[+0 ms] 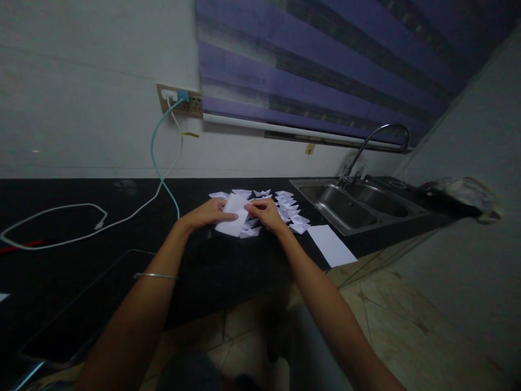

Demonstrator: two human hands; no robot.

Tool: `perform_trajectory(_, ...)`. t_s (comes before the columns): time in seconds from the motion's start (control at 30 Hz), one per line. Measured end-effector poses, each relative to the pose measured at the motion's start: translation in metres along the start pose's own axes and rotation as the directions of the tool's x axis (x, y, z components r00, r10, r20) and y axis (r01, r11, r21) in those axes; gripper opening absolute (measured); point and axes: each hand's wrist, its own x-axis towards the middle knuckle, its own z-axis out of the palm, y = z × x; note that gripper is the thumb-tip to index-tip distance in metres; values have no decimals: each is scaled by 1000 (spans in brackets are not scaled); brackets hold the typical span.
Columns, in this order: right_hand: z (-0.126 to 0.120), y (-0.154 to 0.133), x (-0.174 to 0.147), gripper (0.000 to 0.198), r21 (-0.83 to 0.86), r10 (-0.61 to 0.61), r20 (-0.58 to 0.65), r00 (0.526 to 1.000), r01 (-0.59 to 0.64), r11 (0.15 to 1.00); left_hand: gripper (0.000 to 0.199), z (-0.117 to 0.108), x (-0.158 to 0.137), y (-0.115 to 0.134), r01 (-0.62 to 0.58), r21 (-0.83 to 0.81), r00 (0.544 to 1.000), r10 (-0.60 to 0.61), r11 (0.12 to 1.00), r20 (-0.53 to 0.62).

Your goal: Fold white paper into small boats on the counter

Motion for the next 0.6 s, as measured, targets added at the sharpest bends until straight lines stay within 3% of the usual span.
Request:
perform_trajectory(0.07,-1,-3,-1,41,-5,-10,0,1000,10,1000,25,0,-1,4,8,-2,999,-8,1000,-38)
perform_trajectory(0.23,-6,-8,-1,41,0,-13,-131,991,13,1000,24,-5,-7,7,-6,-13,998,5,1000,-70)
perform_trajectory(0.4,-9,-4,1,38,47,-7,-212,977,17,999,46,-8,-8,-2,-61,92,998,58,994,31)
perform_trajectory(0.6,-7,2,5,41,145,55,-269,962,-16,989,63,-1,-4,-5,-99,209,995,103,973,-6)
